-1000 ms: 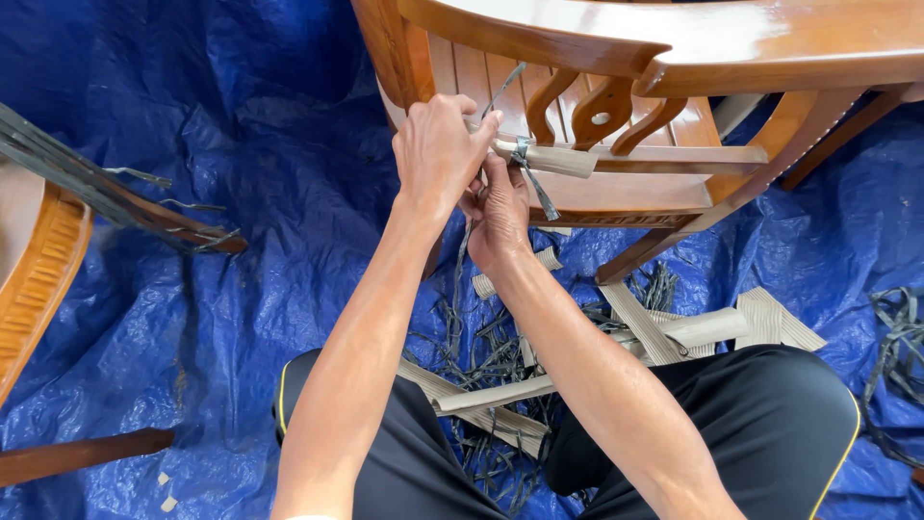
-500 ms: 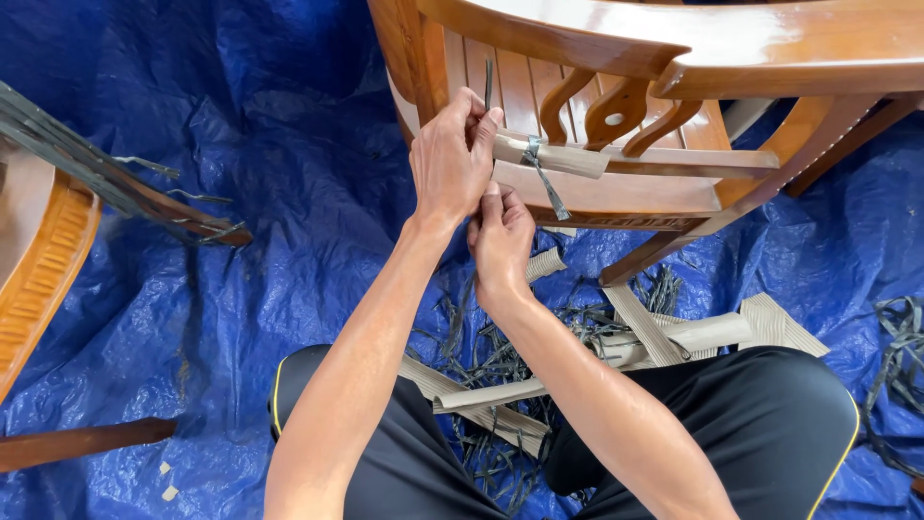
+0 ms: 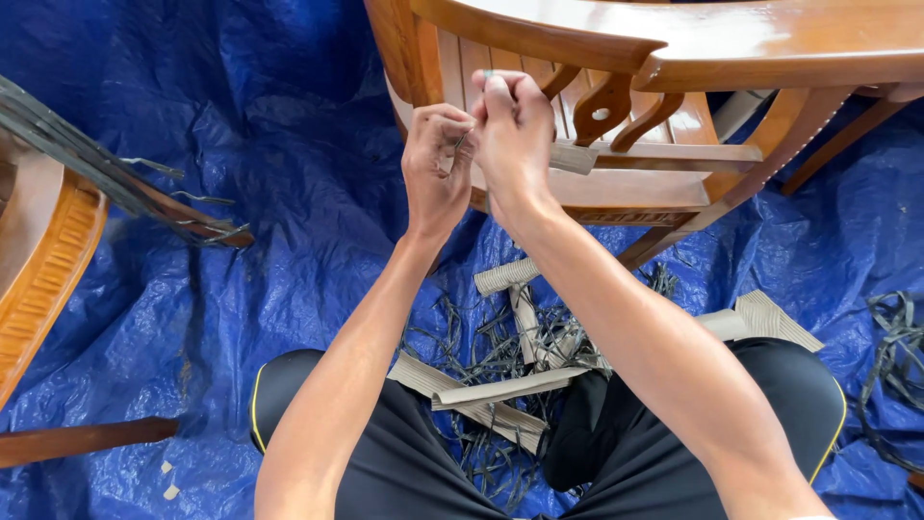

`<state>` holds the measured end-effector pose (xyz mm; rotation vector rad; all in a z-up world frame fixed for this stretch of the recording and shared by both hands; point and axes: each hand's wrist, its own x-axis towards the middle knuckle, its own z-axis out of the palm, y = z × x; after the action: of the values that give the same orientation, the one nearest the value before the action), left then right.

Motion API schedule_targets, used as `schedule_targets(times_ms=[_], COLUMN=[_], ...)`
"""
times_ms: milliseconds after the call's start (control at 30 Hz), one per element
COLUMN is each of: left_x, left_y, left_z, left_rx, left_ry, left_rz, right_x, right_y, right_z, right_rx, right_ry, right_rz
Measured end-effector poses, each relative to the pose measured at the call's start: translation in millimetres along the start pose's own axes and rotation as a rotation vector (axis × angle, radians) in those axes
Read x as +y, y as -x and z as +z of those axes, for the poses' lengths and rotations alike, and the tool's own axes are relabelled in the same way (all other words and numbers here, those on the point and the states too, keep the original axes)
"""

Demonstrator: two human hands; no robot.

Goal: Protect wooden furniture parts by wrapping them in cardboard strips and securing them with plastic ties.

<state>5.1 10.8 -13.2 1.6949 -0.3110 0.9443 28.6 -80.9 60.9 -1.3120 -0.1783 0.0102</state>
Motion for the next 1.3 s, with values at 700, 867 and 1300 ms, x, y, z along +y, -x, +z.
schedule_targets(times_ms=[700,867,1300], left_x=[-6,-1,-3], left_y=[0,0,-4], left_z=[-12,-8,-2], left_rx=[-0.255,-0.266,-0.204], left_ry=[-0.51,-0.437,-0.373], left_rz=[0.236,0.18,0.156], right_x=[58,106,132], right_y=[61,45,-1], right_z=[-33,-41,-38], right_rx=[-0.061,0.187,0.03], right_ry=[-0.252,-0.155,-0.172], right_rz=[-0.078,0.206,0.096])
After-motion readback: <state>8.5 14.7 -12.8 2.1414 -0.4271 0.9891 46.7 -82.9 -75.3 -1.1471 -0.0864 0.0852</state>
